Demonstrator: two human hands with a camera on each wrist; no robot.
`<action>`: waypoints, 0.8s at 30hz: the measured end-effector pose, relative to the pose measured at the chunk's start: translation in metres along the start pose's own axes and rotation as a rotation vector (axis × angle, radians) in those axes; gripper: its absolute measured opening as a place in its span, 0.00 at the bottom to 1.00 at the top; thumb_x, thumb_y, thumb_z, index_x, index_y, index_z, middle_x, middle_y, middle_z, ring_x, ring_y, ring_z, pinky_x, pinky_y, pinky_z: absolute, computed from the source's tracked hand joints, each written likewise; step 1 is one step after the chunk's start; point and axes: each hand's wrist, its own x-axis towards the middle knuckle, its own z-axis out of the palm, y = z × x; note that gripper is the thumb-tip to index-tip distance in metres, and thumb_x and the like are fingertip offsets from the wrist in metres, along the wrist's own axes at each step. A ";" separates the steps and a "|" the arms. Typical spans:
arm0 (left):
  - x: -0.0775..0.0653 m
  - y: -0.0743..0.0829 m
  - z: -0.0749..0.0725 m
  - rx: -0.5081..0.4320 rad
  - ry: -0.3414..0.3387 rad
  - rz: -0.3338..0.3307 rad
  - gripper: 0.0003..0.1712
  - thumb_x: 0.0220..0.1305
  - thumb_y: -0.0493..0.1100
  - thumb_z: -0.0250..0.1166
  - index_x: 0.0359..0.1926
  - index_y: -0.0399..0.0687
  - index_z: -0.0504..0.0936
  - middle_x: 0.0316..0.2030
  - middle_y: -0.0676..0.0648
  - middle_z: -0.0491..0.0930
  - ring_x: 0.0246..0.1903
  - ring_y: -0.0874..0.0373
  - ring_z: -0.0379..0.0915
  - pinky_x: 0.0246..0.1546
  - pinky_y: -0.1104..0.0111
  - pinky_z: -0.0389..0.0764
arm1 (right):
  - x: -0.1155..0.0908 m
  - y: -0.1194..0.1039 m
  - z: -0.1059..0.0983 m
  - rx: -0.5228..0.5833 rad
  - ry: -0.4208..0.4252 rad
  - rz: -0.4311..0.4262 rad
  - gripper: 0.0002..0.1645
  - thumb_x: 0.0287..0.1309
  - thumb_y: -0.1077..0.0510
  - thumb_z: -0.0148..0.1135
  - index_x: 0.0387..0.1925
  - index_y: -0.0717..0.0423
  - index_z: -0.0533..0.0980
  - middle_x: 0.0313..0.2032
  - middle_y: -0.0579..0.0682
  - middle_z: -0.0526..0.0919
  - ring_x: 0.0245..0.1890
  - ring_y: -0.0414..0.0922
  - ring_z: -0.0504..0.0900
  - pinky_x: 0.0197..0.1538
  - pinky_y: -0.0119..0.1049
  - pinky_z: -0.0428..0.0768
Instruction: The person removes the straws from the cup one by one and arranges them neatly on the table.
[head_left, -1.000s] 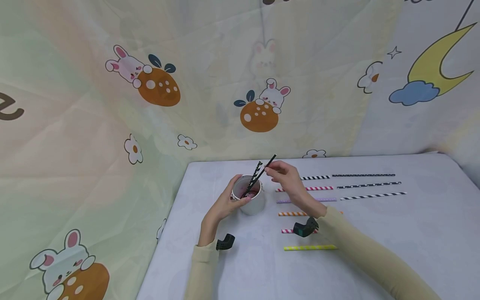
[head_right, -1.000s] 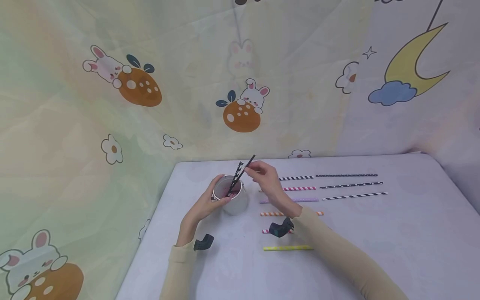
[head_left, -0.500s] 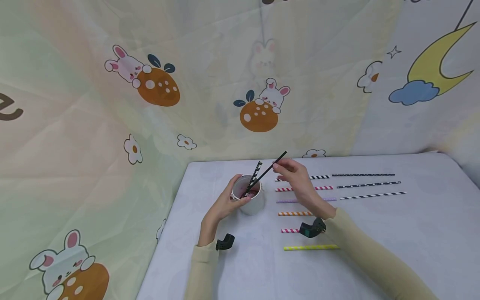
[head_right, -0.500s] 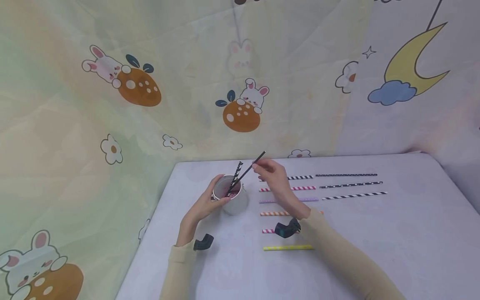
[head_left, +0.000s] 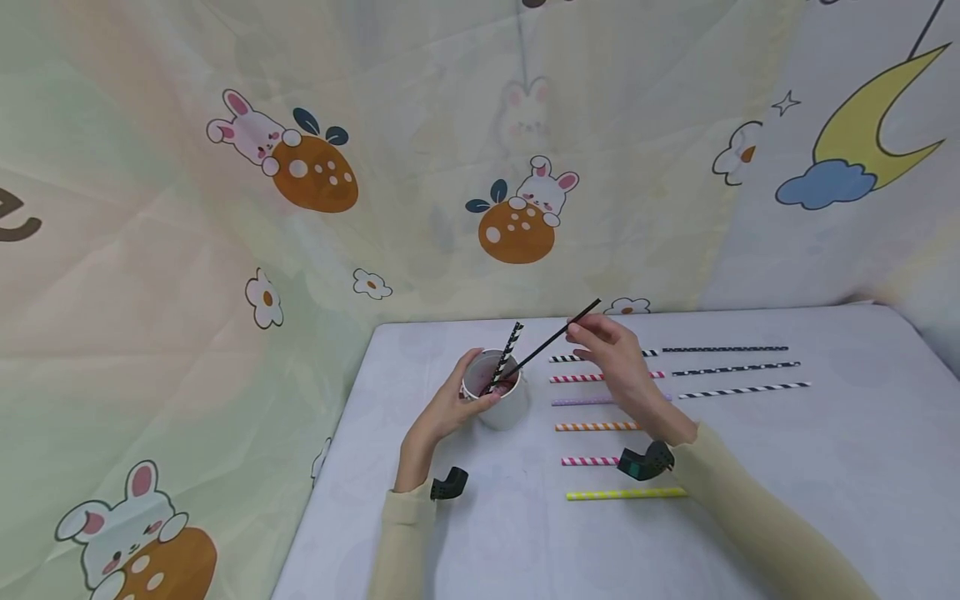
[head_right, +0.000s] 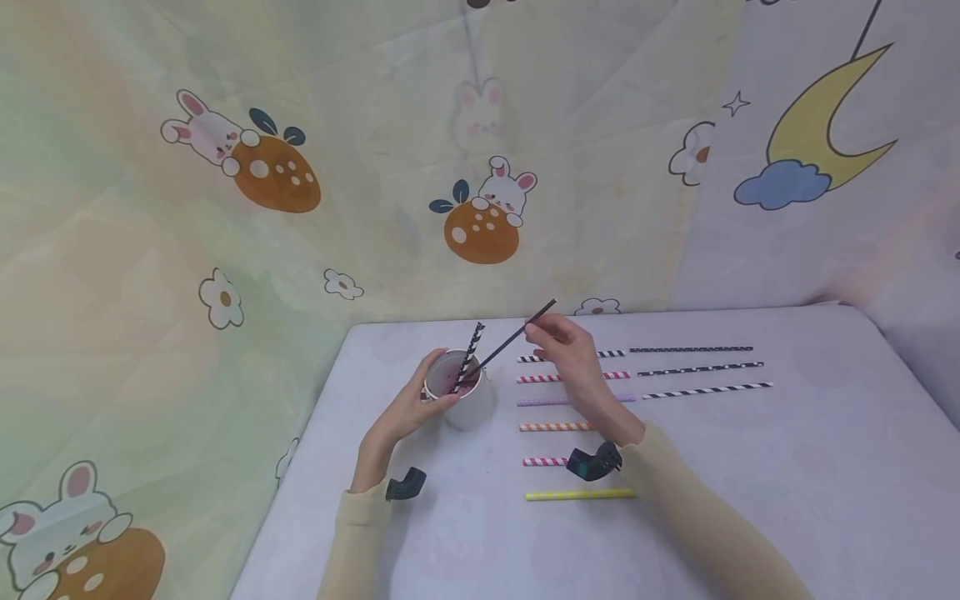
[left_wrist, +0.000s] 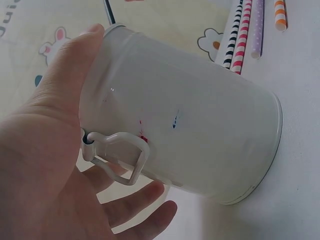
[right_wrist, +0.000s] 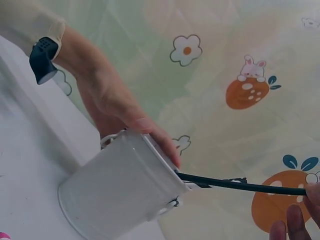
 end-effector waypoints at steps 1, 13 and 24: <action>0.002 -0.005 0.001 -0.001 0.006 0.000 0.51 0.64 0.47 0.69 0.79 0.53 0.49 0.71 0.35 0.63 0.70 0.37 0.59 0.68 0.41 0.61 | -0.001 0.001 -0.002 0.018 -0.002 -0.009 0.28 0.64 0.41 0.65 0.55 0.57 0.76 0.51 0.52 0.81 0.54 0.46 0.81 0.58 0.40 0.81; 0.014 -0.040 0.008 0.008 0.075 -0.007 0.49 0.60 0.56 0.73 0.75 0.75 0.54 0.69 0.48 0.67 0.68 0.48 0.63 0.67 0.43 0.64 | -0.015 -0.006 -0.029 0.223 0.014 -0.020 0.17 0.66 0.50 0.65 0.49 0.56 0.76 0.44 0.43 0.82 0.49 0.39 0.83 0.52 0.31 0.82; 0.014 -0.039 0.007 0.003 0.070 -0.001 0.49 0.60 0.55 0.73 0.76 0.74 0.54 0.68 0.47 0.68 0.67 0.47 0.65 0.66 0.45 0.64 | -0.022 -0.015 -0.060 0.316 0.006 -0.078 0.11 0.67 0.56 0.64 0.47 0.56 0.78 0.45 0.44 0.82 0.47 0.38 0.84 0.51 0.30 0.83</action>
